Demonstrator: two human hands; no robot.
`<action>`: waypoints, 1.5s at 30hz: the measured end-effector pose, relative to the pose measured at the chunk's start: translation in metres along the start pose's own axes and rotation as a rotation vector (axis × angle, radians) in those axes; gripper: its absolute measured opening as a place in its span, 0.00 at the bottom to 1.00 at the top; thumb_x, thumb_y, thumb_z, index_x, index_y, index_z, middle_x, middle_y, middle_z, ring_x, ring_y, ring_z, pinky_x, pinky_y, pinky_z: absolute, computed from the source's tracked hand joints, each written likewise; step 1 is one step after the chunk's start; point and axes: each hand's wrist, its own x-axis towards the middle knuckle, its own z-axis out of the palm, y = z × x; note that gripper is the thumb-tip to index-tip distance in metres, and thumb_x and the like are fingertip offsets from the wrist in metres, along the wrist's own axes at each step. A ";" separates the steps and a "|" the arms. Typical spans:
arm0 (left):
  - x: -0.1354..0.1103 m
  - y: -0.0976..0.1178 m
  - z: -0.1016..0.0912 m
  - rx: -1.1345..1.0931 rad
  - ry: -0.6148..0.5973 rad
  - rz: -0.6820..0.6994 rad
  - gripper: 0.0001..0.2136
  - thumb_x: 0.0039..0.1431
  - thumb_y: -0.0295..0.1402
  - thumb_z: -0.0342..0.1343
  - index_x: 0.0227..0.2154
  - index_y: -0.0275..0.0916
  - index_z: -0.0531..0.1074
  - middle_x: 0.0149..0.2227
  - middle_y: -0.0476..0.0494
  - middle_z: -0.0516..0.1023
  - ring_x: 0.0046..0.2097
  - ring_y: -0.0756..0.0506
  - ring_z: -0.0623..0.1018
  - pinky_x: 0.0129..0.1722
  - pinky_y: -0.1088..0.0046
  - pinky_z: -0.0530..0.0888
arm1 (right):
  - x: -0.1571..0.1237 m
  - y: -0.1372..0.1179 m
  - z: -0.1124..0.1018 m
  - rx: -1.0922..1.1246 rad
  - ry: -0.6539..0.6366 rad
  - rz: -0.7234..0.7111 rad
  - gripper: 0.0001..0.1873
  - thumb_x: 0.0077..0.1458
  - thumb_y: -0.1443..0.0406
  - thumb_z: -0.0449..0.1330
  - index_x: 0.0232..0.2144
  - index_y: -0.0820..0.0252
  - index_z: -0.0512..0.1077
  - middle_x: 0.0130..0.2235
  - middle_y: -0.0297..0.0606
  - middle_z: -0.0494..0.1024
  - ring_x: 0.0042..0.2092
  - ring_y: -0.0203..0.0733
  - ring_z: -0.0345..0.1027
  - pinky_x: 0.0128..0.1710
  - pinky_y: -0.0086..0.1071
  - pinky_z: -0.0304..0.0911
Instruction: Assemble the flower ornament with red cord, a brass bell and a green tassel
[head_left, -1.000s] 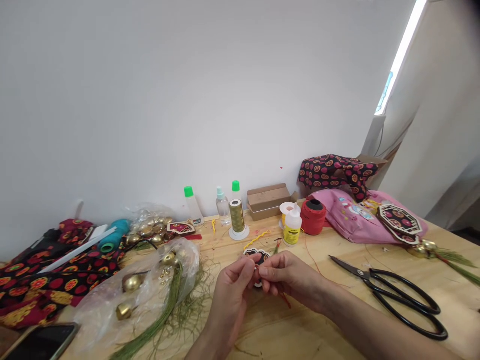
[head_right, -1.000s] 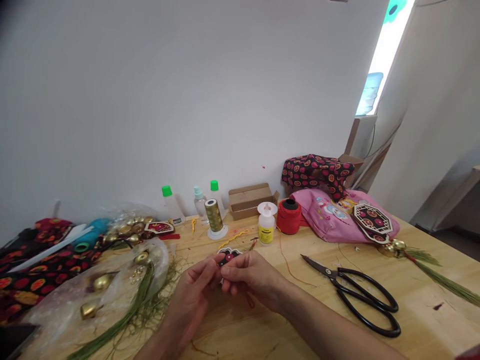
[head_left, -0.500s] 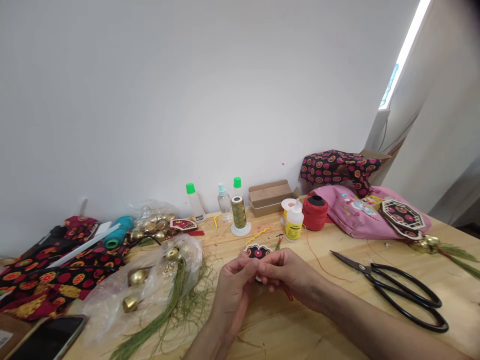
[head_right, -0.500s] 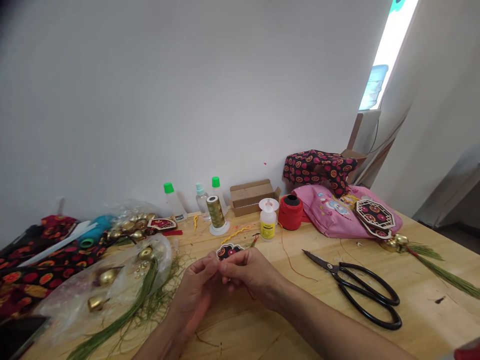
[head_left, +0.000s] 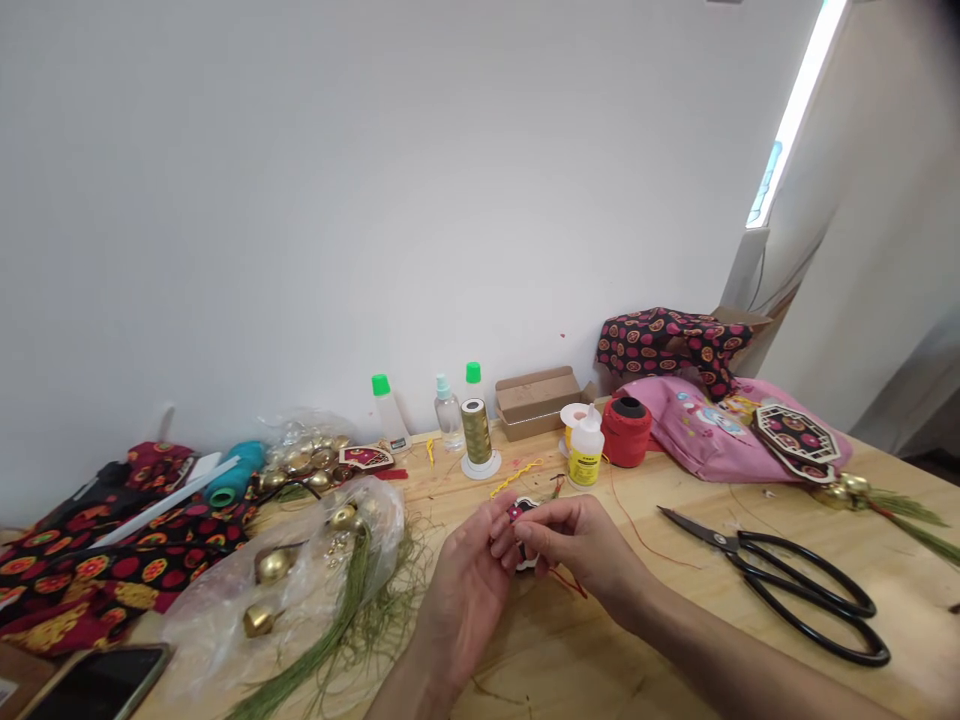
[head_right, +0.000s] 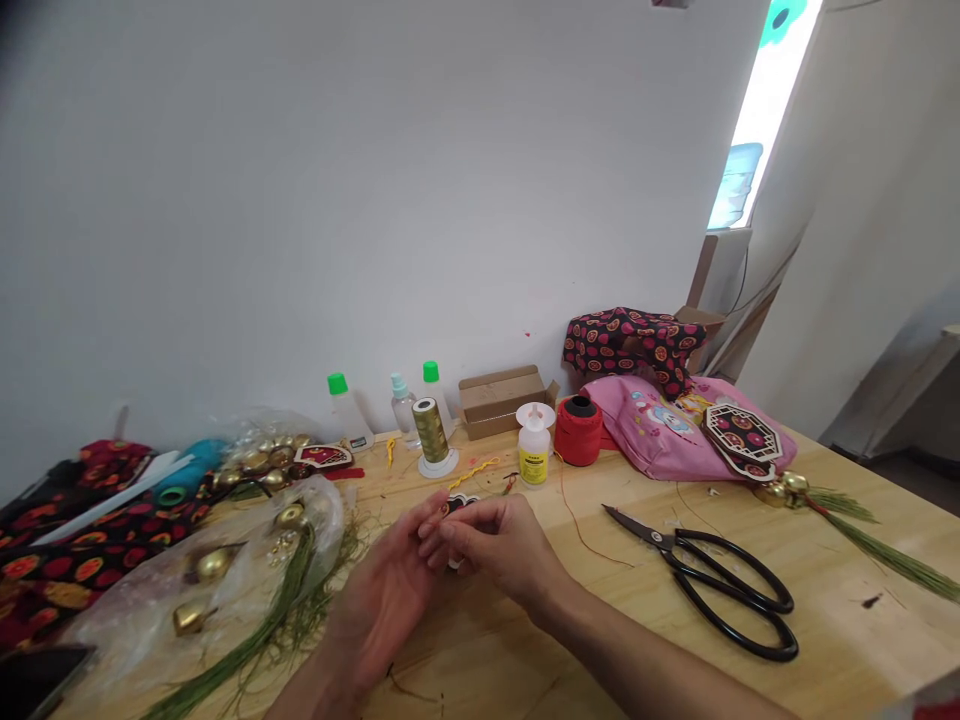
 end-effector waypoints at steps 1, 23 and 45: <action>-0.001 -0.002 0.001 0.050 -0.003 0.016 0.11 0.50 0.31 0.56 0.36 0.28 0.73 0.24 0.46 0.70 0.27 0.53 0.67 0.29 0.79 0.68 | -0.001 -0.001 0.000 0.003 0.004 0.000 0.12 0.44 0.59 0.60 0.23 0.62 0.77 0.21 0.35 0.74 0.23 0.31 0.64 0.22 0.23 0.56; 0.003 0.009 0.000 -0.226 0.060 -0.105 0.24 0.57 0.45 0.42 0.48 0.29 0.62 0.40 0.33 0.72 0.41 0.45 0.73 0.41 0.69 0.70 | -0.002 0.004 -0.001 -0.245 0.098 -0.260 0.09 0.45 0.61 0.60 0.24 0.60 0.76 0.24 0.37 0.75 0.25 0.35 0.65 0.25 0.28 0.61; -0.009 0.009 0.010 -0.297 -0.122 -0.252 0.33 0.54 0.50 0.42 0.58 0.39 0.43 0.48 0.32 0.67 0.42 0.45 0.72 0.43 0.69 0.66 | 0.002 0.008 -0.008 -0.776 0.030 -0.584 0.05 0.47 0.66 0.59 0.28 0.56 0.75 0.28 0.36 0.78 0.30 0.38 0.66 0.32 0.32 0.59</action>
